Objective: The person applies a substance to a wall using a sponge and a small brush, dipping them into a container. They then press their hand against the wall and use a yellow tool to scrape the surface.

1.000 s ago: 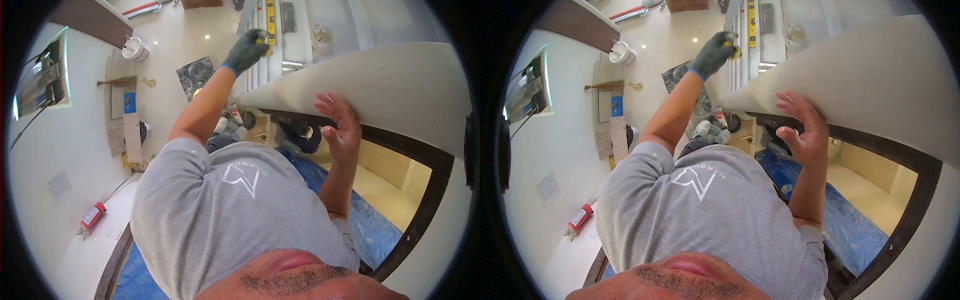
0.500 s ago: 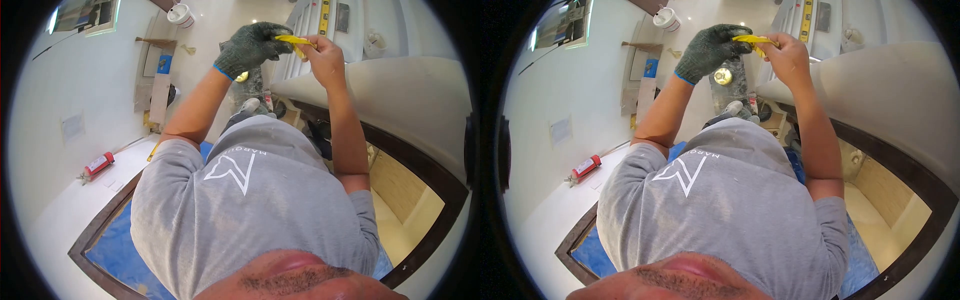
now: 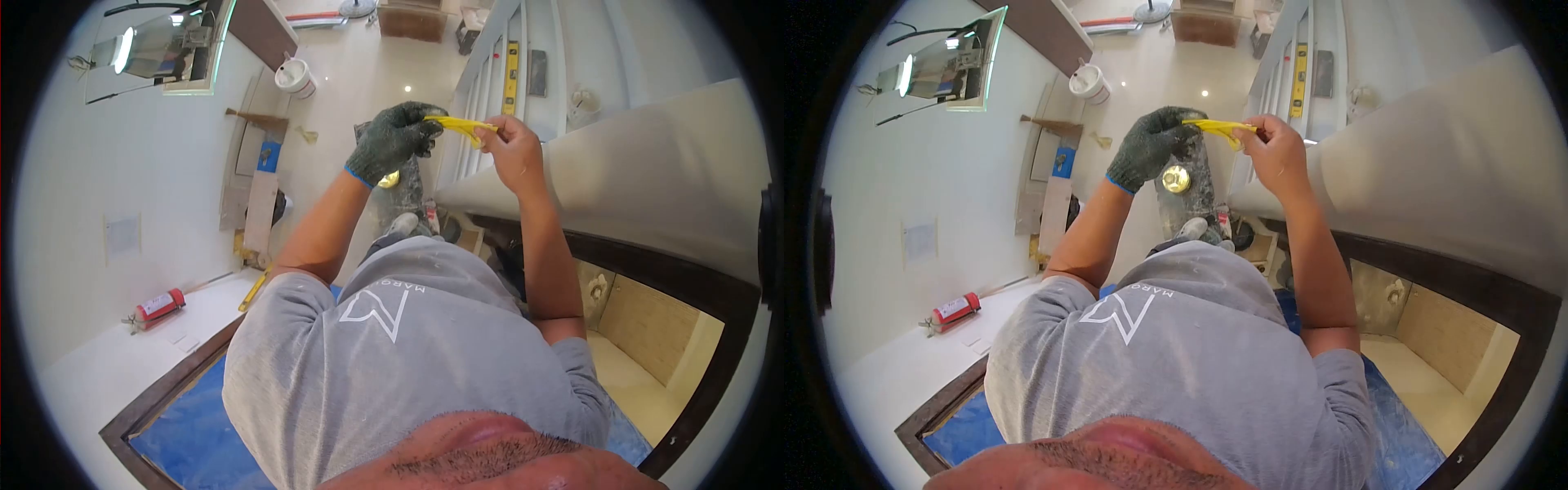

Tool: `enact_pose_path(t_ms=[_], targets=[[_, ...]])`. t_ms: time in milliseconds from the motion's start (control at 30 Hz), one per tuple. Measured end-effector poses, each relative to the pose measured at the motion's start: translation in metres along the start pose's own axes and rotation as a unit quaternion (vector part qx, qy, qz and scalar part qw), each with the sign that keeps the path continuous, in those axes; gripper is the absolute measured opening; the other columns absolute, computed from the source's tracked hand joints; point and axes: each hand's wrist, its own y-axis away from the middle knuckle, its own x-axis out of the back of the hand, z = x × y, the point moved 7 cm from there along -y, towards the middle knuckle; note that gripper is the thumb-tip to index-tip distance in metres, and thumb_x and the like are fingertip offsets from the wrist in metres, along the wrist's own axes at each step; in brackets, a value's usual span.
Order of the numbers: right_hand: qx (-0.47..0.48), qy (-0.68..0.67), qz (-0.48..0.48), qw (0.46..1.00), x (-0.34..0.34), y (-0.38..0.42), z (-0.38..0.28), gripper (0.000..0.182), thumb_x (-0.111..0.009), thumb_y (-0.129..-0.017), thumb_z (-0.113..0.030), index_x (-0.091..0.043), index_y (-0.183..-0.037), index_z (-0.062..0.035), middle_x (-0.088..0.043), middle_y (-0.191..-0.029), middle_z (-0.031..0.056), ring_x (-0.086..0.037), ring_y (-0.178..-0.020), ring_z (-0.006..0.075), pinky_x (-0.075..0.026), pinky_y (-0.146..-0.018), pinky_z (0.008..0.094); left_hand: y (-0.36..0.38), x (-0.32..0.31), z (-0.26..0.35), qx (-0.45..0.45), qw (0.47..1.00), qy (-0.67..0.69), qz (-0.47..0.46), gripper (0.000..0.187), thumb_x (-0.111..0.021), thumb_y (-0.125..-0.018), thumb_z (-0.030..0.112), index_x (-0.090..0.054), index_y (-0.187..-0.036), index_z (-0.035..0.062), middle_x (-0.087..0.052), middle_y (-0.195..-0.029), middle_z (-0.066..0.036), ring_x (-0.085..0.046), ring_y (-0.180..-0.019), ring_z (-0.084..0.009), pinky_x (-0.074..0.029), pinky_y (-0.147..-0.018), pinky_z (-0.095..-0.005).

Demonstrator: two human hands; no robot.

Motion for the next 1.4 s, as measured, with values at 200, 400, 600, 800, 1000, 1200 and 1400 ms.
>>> enact_pose_path(t_ms=[200,400,600,800,1000,1200,1400], targets=[[0.020,0.049,0.043,0.998,0.036,0.014,-0.014,0.027,-0.076,-0.092,-0.026,-0.069,-0.094,0.0006,-0.069,-0.078,0.0087,-0.061,-0.067,0.0156,-0.050,-0.065,0.0326,0.003,-0.018,0.026,0.041,0.993,-0.105,-0.025,0.037,-0.074,-0.095,0.019,-0.066,-0.125,-0.0004,-0.067,-0.096,-0.006,-0.063,-0.078,-0.0124,-0.056,-0.074,-0.0282],[0.088,0.041,0.036,0.995,0.047,0.019,-0.016,0.032,-0.074,-0.093,-0.033,-0.068,-0.089,-0.0015,-0.064,-0.072,0.0093,-0.058,-0.066,0.0183,-0.049,-0.067,0.0337,0.012,-0.081,0.056,-0.160,0.934,-0.317,-0.044,0.041,-0.073,-0.094,0.011,-0.061,-0.132,-0.0002,-0.070,-0.115,-0.013,-0.067,-0.103,-0.0170,-0.055,-0.092,-0.0341],[0.020,-0.042,0.043,0.998,0.074,0.019,-0.022,0.039,-0.069,-0.098,-0.038,-0.069,-0.094,0.0009,-0.066,-0.076,0.0044,-0.057,-0.070,0.0114,-0.049,-0.067,0.0297,-0.012,-0.079,0.039,-0.063,0.994,-0.060,-0.064,0.026,-0.065,-0.097,0.003,-0.066,-0.123,-0.0020,-0.071,-0.113,-0.011,-0.068,-0.099,-0.0163,-0.055,-0.094,-0.0314],[0.090,-0.110,-0.069,0.987,0.070,0.019,-0.028,0.034,-0.067,-0.100,-0.032,-0.069,-0.103,0.0010,-0.066,-0.081,0.0009,-0.057,-0.073,0.0067,-0.050,-0.068,0.0264,-0.002,-0.114,0.052,-0.139,0.979,-0.118,-0.091,0.042,-0.070,-0.096,0.007,-0.058,-0.136,-0.0006,-0.068,-0.123,-0.009,-0.064,-0.109,-0.0143,-0.053,-0.097,-0.0304],[0.074,-0.187,-0.072,0.977,0.068,0.009,-0.023,0.028,-0.072,-0.097,-0.024,-0.068,-0.110,0.0012,-0.068,-0.086,0.0013,-0.059,-0.076,0.0064,-0.050,-0.070,0.0248,-0.008,-0.084,0.064,-0.248,0.943,-0.194,0.103,0.025,-0.069,-0.095,0.010,-0.068,-0.119,0.0032,-0.073,-0.105,-0.012,-0.070,-0.099,-0.0190,-0.055,-0.090,-0.0328],[0.040,-0.123,-0.026,0.991,0.070,0.009,-0.030,0.031,-0.072,-0.097,-0.024,-0.070,-0.113,0.0024,-0.070,-0.090,0.0022,-0.060,-0.076,0.0080,-0.050,-0.072,0.0245,0.036,-0.076,0.082,-0.423,0.818,-0.265,0.287,0.036,-0.079,-0.089,0.017,-0.064,-0.121,0.0063,-0.066,-0.100,-0.011,-0.070,-0.091,-0.0200,-0.055,-0.084,-0.0314],[0.004,-0.275,-0.123,0.954,0.050,-0.001,-0.020,0.025,-0.066,-0.100,-0.019,-0.068,-0.114,0.0025,-0.069,-0.095,0.0026,-0.063,-0.080,0.0093,-0.052,-0.074,0.0253,0.014,-0.104,0.061,-0.169,0.969,-0.157,0.091,0.056,-0.076,-0.093,0.014,-0.048,-0.140,-0.0014,-0.061,-0.131,-0.015,-0.068,-0.106,-0.0192,-0.055,-0.089,-0.0297]])
